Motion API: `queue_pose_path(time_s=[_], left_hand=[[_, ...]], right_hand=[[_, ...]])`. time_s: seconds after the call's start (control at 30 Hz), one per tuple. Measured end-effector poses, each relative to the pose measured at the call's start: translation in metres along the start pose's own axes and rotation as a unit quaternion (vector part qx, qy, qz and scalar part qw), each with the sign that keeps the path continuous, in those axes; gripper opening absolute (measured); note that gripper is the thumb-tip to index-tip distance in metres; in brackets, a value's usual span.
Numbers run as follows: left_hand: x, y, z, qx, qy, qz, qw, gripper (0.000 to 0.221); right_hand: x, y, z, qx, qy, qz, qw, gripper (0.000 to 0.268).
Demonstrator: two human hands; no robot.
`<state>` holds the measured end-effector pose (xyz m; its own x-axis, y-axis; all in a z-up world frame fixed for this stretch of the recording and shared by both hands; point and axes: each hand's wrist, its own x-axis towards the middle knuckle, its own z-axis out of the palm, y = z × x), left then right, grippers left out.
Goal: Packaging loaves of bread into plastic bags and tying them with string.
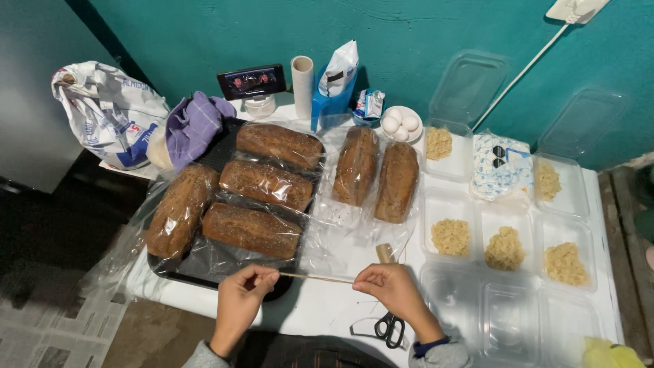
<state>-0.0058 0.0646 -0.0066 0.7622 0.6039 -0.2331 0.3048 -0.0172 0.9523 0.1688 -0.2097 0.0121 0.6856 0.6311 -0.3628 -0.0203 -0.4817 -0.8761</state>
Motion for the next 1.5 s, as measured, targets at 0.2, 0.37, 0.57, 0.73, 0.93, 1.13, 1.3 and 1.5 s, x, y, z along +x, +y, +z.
queue_pose_path(time_s=[0.2,0.37,0.57,0.73,0.93,1.13,1.3,1.5], left_hand=[[-0.003,-0.021,-0.009,-0.042,-0.012,-0.027,0.999,0.015],[-0.001,-0.045,-0.014,-0.071,-0.013,-0.050,0.996,0.017],[-0.007,-0.045,-0.015,-0.028,-0.036,-0.073,0.996,0.016],[-0.008,-0.050,-0.016,-0.020,-0.043,-0.094,0.994,0.016],[-0.024,0.011,-0.008,0.440,-0.111,0.060,0.889,0.054],[-0.029,0.059,0.048,0.282,-0.162,0.260,0.909,0.041],[-0.022,0.051,0.083,0.251,-0.191,0.330,0.890,0.021],[-0.027,0.044,0.080,0.271,-0.193,0.295,0.896,0.013]], right_hand=[[-0.006,-0.020,-0.005,-0.183,0.060,-0.140,0.971,0.016],[-0.013,-0.033,-0.004,-0.211,0.068,-0.206,0.953,0.011],[-0.017,-0.048,-0.003,-0.232,0.095,-0.136,0.959,0.014],[-0.019,-0.047,-0.007,-0.241,0.090,-0.199,0.946,0.013],[-0.019,-0.045,-0.007,-0.257,0.050,-0.257,0.930,0.012],[-0.020,-0.052,0.001,-0.289,0.002,-0.253,0.923,0.014],[-0.024,-0.041,0.005,-0.229,0.017,-0.241,0.943,0.012],[-0.051,-0.002,0.019,-0.189,0.170,0.024,0.967,0.017]])
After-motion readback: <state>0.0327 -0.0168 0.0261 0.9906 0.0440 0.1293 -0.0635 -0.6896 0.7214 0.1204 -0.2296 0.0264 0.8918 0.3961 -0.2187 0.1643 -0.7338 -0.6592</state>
